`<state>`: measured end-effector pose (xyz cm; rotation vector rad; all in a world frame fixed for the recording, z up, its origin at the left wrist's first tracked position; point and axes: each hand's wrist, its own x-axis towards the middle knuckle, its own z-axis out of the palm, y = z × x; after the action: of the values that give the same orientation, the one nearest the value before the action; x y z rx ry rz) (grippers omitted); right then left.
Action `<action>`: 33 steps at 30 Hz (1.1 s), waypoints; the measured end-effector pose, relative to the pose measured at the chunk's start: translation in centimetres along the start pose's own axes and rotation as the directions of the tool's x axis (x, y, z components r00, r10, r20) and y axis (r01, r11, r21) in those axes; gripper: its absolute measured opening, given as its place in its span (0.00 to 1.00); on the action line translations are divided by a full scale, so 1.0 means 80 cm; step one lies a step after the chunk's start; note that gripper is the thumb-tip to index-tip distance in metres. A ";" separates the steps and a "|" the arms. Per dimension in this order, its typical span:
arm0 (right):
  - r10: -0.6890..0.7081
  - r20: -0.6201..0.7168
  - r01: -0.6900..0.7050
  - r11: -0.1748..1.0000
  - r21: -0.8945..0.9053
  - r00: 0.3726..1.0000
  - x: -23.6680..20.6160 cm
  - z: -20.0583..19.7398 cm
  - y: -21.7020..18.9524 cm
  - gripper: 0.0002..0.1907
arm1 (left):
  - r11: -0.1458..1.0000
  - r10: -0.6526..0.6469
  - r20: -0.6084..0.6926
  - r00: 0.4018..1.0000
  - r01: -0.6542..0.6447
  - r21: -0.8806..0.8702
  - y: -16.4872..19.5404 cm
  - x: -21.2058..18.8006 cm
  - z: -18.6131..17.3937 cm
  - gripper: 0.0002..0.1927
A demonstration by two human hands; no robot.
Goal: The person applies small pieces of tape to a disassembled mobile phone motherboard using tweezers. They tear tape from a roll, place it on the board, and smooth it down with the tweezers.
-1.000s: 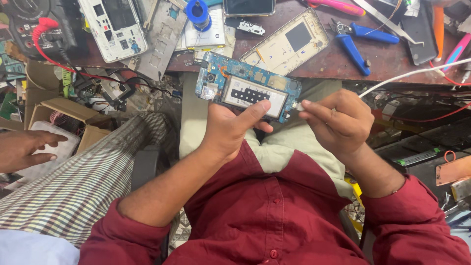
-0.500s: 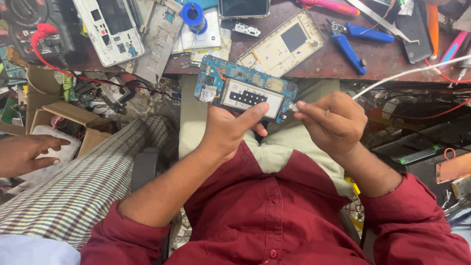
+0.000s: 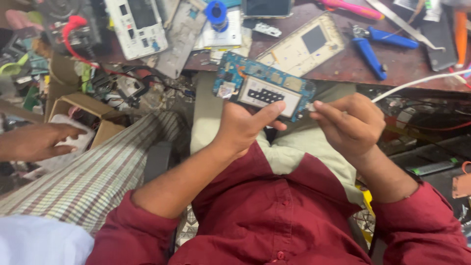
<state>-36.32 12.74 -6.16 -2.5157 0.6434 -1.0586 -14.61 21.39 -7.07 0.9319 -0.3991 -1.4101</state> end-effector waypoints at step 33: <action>0.217 0.088 -0.219 0.975 0.019 0.972 0.006 0.002 -0.016 0.13 | 0.999 0.005 0.000 1.000 -0.005 -0.054 0.004 -0.003 -0.001 0.17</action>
<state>-35.56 13.58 -5.42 -2.3848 0.8504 -0.8704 -14.37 21.59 -6.78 0.8866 -0.3615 -1.4097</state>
